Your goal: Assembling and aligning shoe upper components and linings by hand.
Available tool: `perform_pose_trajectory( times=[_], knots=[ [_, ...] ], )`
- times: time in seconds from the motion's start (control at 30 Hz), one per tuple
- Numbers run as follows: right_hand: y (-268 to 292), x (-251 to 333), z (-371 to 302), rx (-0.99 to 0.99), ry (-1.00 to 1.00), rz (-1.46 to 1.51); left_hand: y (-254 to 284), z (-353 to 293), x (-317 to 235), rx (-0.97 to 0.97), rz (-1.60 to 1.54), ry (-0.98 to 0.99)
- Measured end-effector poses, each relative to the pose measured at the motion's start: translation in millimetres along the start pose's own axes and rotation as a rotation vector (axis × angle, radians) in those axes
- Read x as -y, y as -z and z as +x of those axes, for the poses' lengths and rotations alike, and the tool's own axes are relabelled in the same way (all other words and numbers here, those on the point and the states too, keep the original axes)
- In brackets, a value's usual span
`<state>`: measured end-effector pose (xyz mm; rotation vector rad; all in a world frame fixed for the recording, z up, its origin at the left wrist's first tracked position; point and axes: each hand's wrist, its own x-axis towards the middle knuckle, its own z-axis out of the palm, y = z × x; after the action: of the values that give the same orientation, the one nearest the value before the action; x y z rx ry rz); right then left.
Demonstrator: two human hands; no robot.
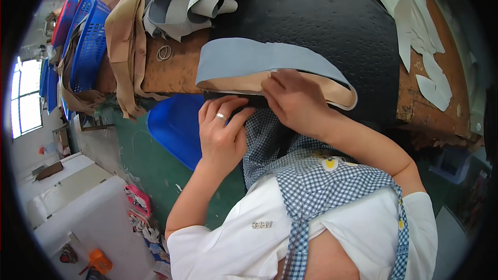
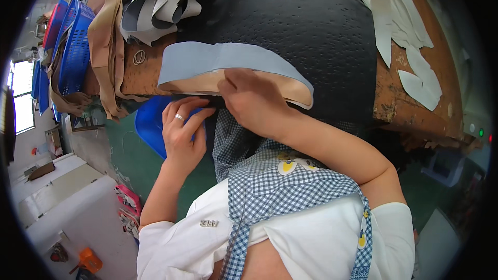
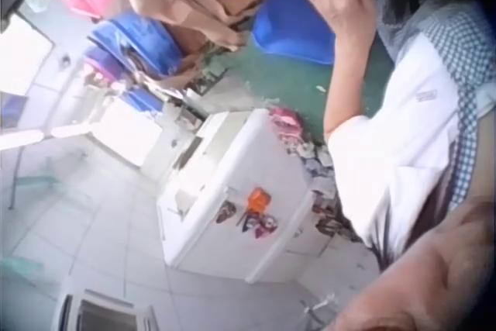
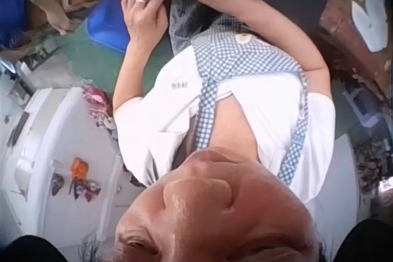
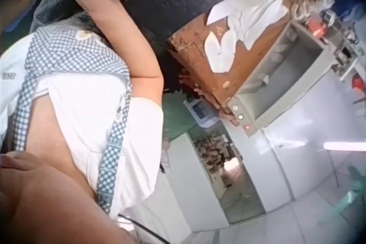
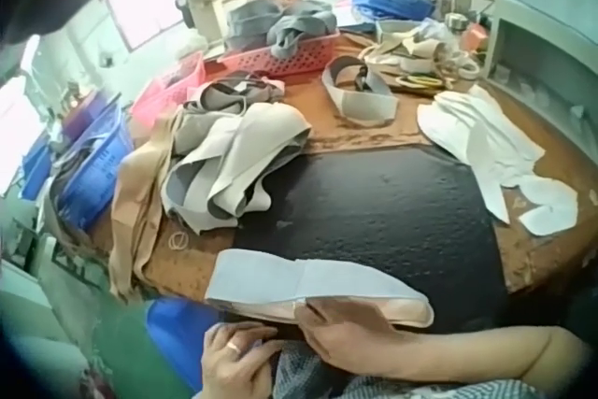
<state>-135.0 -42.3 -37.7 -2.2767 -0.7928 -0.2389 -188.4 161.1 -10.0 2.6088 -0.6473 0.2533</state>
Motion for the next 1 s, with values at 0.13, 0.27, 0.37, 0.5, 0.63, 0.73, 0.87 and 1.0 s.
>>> perform_pose_trajectory(
  times=[0.13,0.27,0.37,0.5,0.63,0.73,0.87,1.0],
  knots=[
    [4.2,3.1,-21.7,-0.010,0.194,-0.149,-2.0,13.8,-17.6,-0.159,-0.030,-0.026],
    [12.3,6.2,-41.3,-0.009,0.221,-0.118,-23.2,29.9,-13.1,0.068,-0.117,-0.062],
    [22.0,5.3,-49.4,-0.084,0.181,-0.211,-34.8,32.1,-14.9,0.279,-0.060,-0.107],
    [22.9,-3.6,-70.5,0.008,0.038,-0.397,-36.6,28.7,-20.6,0.398,0.157,-0.115],
    [47.7,-4.5,-87.4,0.189,0.140,-0.582,-36.9,22.5,-16.0,0.440,0.218,-0.110],
    [73.2,-12.5,-93.9,0.249,0.204,-0.679,-26.7,33.2,-20.4,0.466,0.253,-0.158],
    [101.7,-23.1,-86.0,0.154,0.223,-0.677,-17.2,44.5,-26.8,0.424,0.244,-0.202],
    [120.0,-41.0,-77.4,0.080,0.150,-0.368,-20.2,56.1,-29.3,0.246,0.039,-0.151]
  ],
)
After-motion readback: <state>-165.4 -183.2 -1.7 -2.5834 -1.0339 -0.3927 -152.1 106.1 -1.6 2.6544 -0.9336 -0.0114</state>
